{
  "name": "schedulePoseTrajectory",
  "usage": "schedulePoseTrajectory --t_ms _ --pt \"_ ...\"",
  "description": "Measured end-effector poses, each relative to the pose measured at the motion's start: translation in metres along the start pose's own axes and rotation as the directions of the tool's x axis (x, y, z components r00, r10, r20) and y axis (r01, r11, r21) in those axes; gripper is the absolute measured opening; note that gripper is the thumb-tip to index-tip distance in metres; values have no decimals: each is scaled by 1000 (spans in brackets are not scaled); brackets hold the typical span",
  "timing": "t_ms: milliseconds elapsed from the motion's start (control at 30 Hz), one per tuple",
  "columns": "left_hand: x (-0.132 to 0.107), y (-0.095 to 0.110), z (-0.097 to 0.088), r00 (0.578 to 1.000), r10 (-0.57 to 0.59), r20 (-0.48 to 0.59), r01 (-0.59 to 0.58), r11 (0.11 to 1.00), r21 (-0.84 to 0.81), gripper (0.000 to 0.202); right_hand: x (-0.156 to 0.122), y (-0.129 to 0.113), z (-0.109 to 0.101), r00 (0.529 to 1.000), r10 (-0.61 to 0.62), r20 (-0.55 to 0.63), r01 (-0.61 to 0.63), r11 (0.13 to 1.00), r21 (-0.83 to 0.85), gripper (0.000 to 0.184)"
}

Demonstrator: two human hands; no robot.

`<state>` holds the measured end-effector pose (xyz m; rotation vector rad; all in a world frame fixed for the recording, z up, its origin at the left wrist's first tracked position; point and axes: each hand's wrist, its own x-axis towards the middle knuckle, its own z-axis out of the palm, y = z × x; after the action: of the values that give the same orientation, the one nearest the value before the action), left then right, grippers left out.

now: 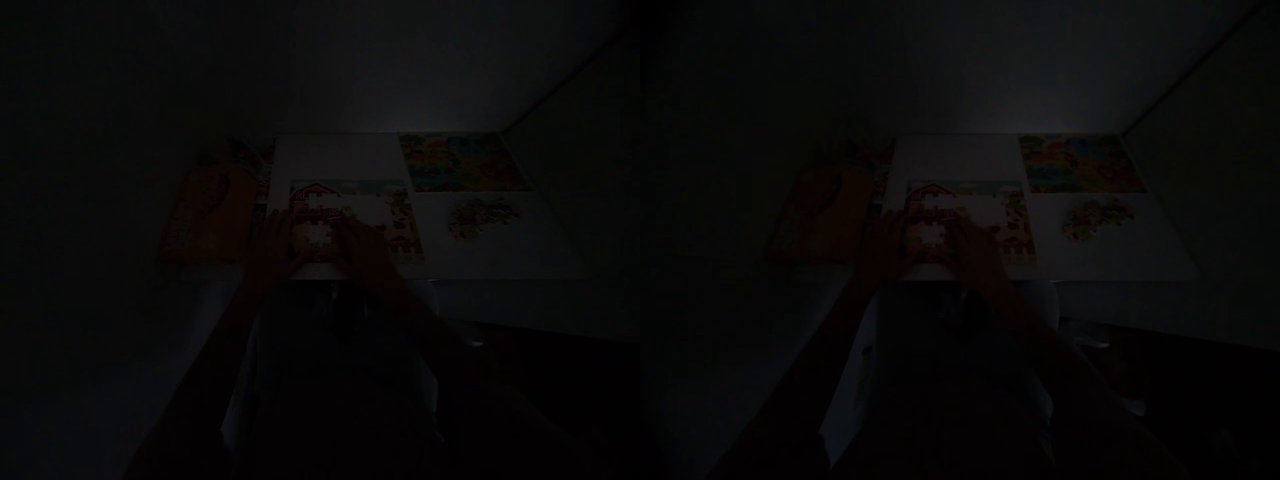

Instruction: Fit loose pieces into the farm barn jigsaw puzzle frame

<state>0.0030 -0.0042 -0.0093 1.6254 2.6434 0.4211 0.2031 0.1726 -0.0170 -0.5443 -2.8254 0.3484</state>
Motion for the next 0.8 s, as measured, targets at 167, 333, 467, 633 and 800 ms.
schedulePoseTrajectory --t_ms 167,333,467,633,800 --pt "1 0 0 1000 2 8 -2 1000 -2 91 32 -9 2 999 44 10 -44 999 0 69" --pt "0 0 0 1000 6 13 -6 1000 -19 92 42 -6 10 996 70 -50 -69 997 23 73" --pt "0 0 0 1000 9 6 -9 1000 -25 91 42 1 10 995 77 -56 -77 997 5 71" --pt "0 1 -1 1000 5 -7 -5 1000 -28 90 44 6 8 997 73 -37 -74 997 -21 73" --pt "0 2 -2 1000 -11 17 11 1000 -29 92 44 16 4 997 66 -33 -65 997 39 72"
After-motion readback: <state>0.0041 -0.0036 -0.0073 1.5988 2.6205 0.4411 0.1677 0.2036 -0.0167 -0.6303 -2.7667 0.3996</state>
